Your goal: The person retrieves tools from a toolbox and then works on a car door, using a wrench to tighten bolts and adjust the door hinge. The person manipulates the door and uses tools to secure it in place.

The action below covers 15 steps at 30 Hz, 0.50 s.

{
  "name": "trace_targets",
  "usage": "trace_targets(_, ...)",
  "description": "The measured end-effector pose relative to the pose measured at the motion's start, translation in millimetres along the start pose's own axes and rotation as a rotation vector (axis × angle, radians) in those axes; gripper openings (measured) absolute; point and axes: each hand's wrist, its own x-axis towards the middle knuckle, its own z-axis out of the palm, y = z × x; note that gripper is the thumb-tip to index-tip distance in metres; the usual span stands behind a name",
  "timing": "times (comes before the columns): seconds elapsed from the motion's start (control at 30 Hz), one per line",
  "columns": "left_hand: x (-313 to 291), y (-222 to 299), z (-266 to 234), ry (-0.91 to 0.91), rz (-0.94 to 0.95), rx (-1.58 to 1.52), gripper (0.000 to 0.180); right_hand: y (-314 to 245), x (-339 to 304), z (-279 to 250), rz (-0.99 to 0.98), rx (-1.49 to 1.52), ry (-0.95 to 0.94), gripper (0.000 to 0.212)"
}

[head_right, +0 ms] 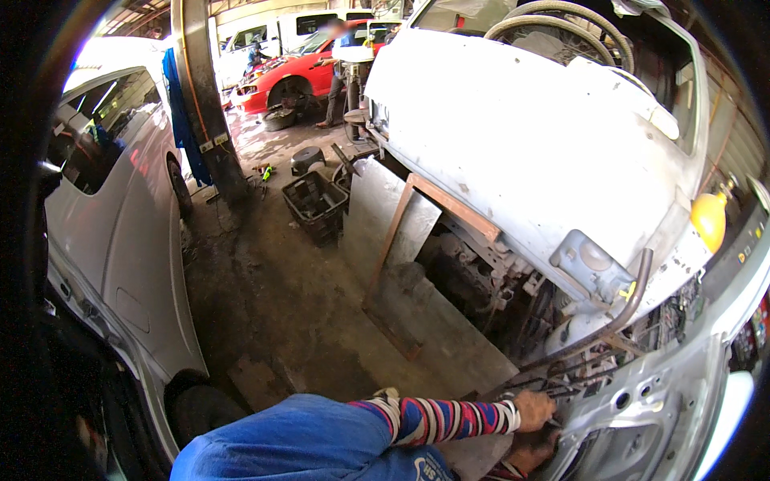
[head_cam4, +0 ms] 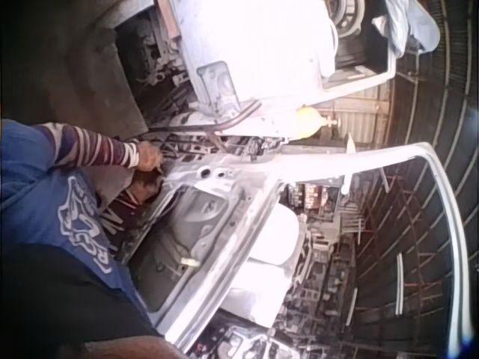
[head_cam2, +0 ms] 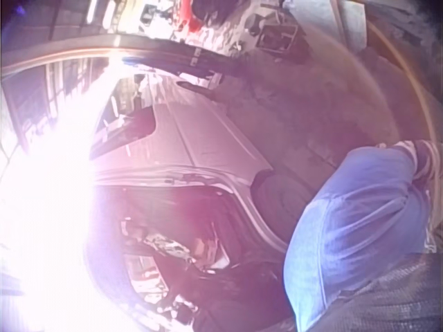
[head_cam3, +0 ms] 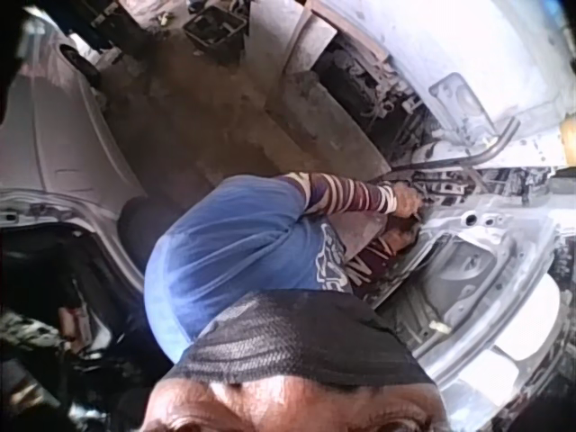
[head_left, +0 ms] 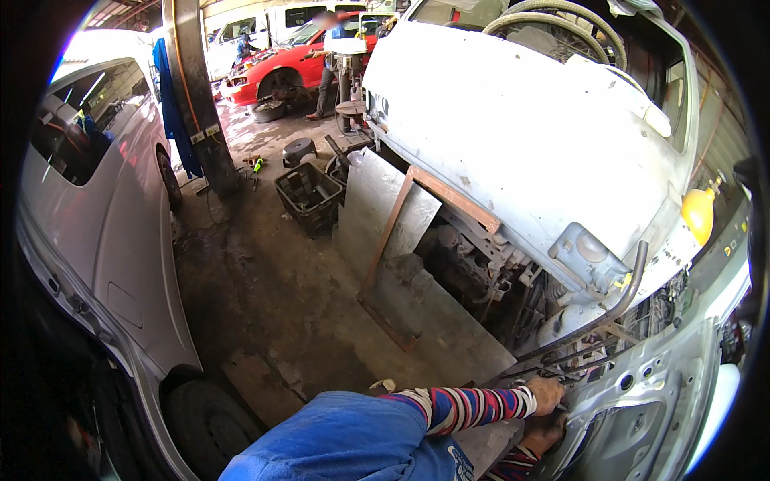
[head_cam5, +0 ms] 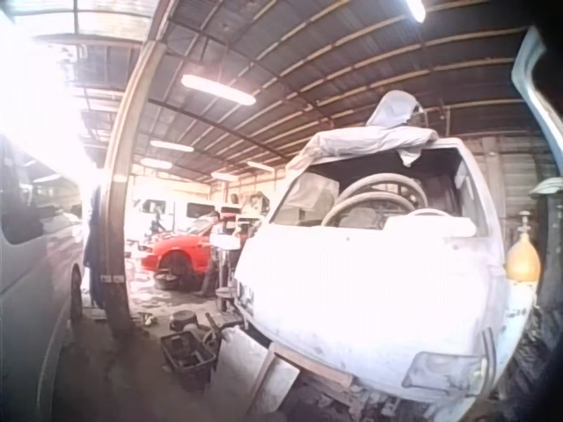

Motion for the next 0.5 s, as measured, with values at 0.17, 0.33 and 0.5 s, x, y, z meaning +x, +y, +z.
trace_targets(0.17, -8.0, 2.3, 1.6, -0.020, -0.047, 0.002, 0.023, 3.0, -2.9, 13.2, 0.032, 0.084, 0.202, 0.049)
trace_targets(0.33, -6.5, 0.2, -13.8, -0.183, -0.010, -0.121, 0.025, 4.3, 0.9, 9.3, -0.051, 0.040, 0.366, 0.046)
trace_targets(0.5, -12.6, 1.6, -40.5, -0.248, -0.037, -0.050, 0.027, 1.3, 1.2, 6.3, 0.007, 0.032, 0.081, 0.043)
